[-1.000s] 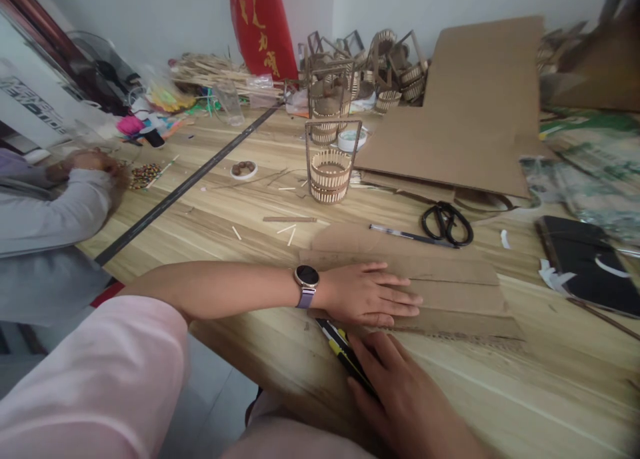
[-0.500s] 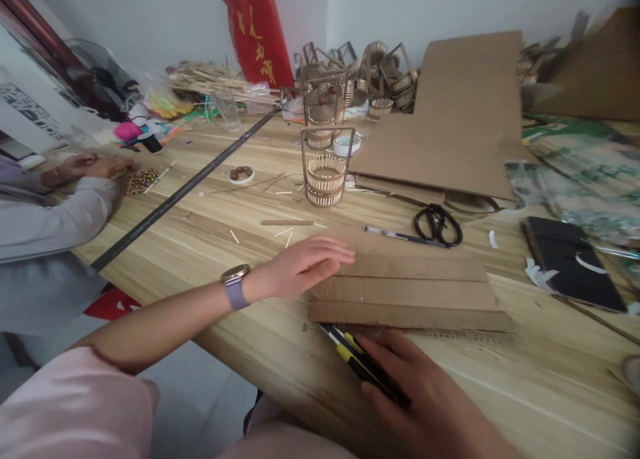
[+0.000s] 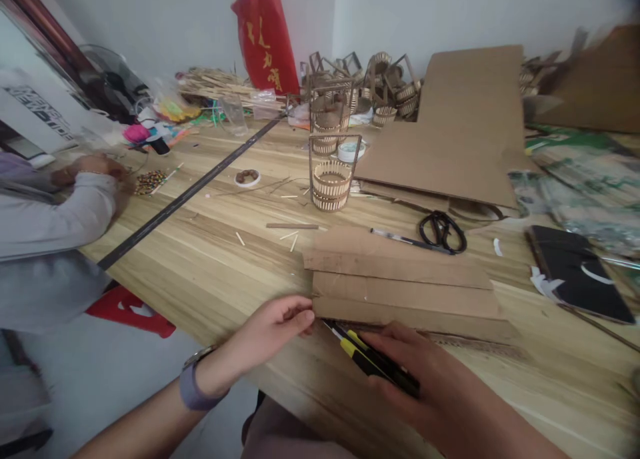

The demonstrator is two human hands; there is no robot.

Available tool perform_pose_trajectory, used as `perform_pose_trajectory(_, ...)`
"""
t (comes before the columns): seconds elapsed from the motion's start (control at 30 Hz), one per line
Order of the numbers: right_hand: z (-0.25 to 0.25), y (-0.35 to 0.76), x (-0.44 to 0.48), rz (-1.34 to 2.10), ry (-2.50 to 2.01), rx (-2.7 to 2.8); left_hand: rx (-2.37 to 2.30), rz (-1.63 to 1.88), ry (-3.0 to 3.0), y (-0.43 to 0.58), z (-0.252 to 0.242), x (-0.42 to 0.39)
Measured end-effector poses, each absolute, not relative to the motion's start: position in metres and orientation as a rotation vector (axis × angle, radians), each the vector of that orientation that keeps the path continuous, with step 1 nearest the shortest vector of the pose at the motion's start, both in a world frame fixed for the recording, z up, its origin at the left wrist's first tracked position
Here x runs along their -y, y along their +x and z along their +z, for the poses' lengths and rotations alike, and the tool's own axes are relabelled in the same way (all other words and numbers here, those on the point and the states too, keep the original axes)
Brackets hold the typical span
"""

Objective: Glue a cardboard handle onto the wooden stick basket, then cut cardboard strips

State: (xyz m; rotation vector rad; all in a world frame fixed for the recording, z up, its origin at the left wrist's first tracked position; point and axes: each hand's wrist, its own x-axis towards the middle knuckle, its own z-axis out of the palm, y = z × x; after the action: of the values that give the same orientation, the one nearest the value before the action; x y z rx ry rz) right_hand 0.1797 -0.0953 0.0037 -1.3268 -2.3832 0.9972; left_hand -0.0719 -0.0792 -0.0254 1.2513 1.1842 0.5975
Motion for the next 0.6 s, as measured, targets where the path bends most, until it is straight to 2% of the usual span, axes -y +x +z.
perform_pose_trajectory(0.2,0.006,0.184,0.109,1.0,-1.404,2.369,-1.135,0.712,0.926,-0.057,-0.032,0.08)
perform_pose_trajectory(0.37,0.002,0.184,0.119,0.973,-1.458,2.373,-1.128,0.836,0.932,-0.046,-0.036,0.085)
perform_pose_trajectory(0.5,0.003,0.203,0.13,0.836,-1.355,2.395,-1.206,0.895,0.984,-0.04,-0.039,0.089)
perform_pose_trajectory(0.6,0.014,0.227,0.122,0.605,-1.394,2.363,-1.244,0.911,0.981,-0.037,-0.04,0.091)
